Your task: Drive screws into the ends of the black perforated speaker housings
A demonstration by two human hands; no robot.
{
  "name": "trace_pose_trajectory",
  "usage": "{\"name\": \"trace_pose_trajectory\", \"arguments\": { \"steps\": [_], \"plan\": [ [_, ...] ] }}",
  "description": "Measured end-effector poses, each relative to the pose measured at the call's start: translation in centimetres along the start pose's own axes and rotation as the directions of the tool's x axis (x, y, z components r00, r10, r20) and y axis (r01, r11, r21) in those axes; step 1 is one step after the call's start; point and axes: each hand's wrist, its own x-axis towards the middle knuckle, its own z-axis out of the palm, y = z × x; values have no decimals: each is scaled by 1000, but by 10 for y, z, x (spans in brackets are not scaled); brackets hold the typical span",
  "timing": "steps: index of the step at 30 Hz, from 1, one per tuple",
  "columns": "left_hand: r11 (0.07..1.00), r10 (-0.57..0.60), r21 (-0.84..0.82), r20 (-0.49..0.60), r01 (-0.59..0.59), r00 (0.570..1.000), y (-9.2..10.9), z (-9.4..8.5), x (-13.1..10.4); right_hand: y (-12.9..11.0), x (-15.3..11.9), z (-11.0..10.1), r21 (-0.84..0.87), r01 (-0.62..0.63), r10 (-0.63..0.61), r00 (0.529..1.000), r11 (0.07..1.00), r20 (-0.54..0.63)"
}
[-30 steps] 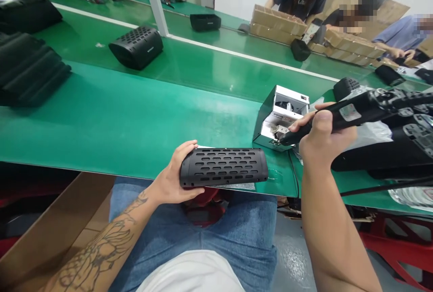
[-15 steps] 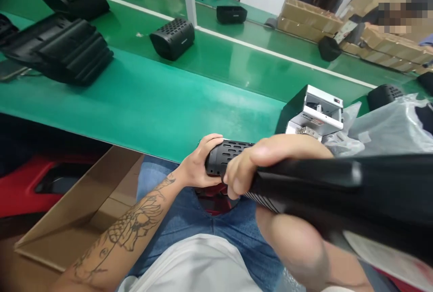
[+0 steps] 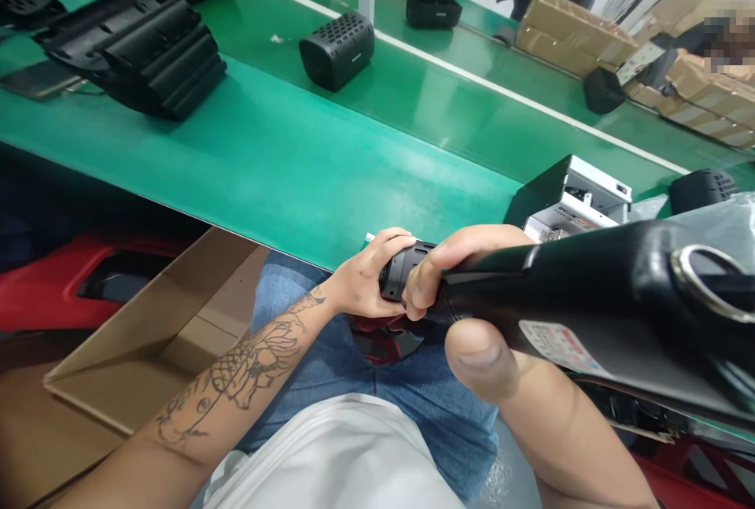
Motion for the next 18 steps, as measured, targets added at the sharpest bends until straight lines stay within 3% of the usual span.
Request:
{"name": "trace_pose_trajectory", "arguments": {
  "steps": [4,12,18],
  "plan": [
    [999,-15,31,3,15,1000,1,0,-1,0,1,4,41,-9,7,998,999,65],
    [998,-25,54,6,25,1000,1,1,-1,13,5,6,103,55,-62,996,993,65],
    [997,-24,76,11,23,1000,-1,1,-1,27,10,3,103,128,-146,971,986,188]
  ]
}}
